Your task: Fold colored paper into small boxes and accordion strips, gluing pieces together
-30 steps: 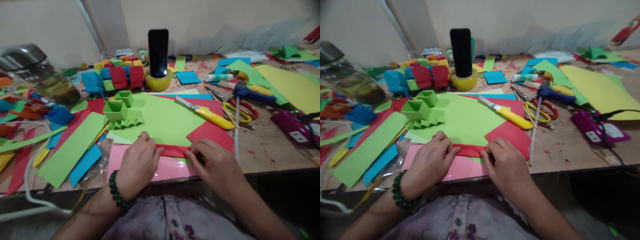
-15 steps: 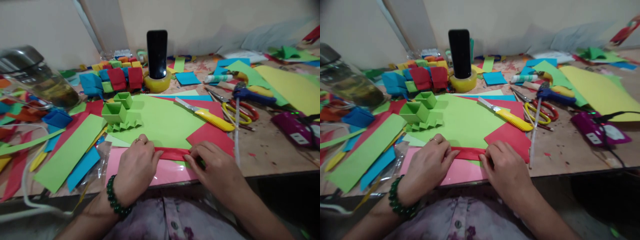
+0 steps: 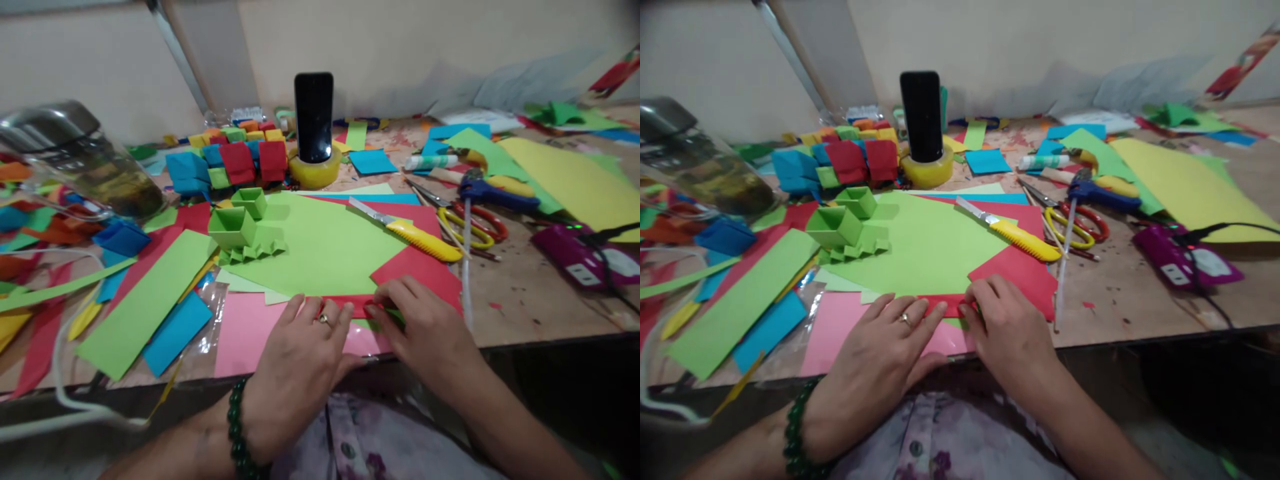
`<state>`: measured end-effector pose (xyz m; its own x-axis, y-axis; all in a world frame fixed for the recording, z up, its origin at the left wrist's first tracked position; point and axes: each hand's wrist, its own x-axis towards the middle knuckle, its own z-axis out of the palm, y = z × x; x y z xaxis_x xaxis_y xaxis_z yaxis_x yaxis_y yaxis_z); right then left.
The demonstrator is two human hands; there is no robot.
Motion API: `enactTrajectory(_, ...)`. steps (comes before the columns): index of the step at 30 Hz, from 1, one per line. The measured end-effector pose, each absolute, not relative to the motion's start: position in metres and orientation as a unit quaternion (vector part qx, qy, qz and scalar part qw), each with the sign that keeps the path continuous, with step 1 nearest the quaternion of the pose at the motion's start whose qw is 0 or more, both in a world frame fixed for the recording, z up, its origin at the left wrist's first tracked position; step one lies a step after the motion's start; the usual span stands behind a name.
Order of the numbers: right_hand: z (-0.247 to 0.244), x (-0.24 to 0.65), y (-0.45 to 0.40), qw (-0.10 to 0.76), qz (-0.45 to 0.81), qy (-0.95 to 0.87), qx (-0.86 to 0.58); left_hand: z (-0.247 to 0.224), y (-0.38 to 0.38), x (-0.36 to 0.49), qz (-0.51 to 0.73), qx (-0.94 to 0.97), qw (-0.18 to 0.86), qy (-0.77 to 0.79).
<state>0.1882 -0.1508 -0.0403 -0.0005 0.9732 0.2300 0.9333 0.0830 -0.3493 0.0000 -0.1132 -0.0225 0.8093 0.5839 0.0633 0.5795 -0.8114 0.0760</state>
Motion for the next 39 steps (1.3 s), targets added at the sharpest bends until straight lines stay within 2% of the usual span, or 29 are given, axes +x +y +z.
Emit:
enactTrajectory(10,-0.040,0.188,-0.150,0.192,0.065,-0.695,-0.690,-0.047,-0.133,-0.012,0.104,0.942,-0.068,0.312)
enactTrajectory(17,-0.039,0.188,-0.151,0.197,0.065,-0.699,-0.685,-0.041,-0.133,-0.018,0.052,0.945,-0.064,0.317)
enactTrajectory(24,-0.042,0.196,-0.149,0.210,0.086,-0.703,-0.674,-0.040,-0.135,-0.023,0.080,0.940,-0.025,0.331)
enactTrajectory(27,-0.033,0.194,-0.153,0.184,0.042,-0.724,-0.663,-0.038,-0.134,-0.022,0.086,0.939,-0.014,0.333)
enactTrajectory(30,-0.020,0.184,-0.156,0.149,-0.013,-0.795,-0.587,-0.034,-0.129,-0.018,0.077,0.942,-0.034,0.324)
enactTrajectory(33,-0.013,0.174,-0.154,0.089,-0.009,-0.861,-0.501,-0.030,-0.122,-0.011,0.058,0.942,-0.064,0.323)
enactTrajectory(36,-0.015,0.172,-0.148,0.022,0.002,-0.870,-0.493,-0.026,-0.114,-0.006,0.044,0.943,-0.062,0.323)
enactTrajectory(39,-0.020,0.177,-0.144,0.013,-0.019,-0.872,-0.490,-0.023,-0.108,-0.006,0.036,0.949,-0.037,0.311)
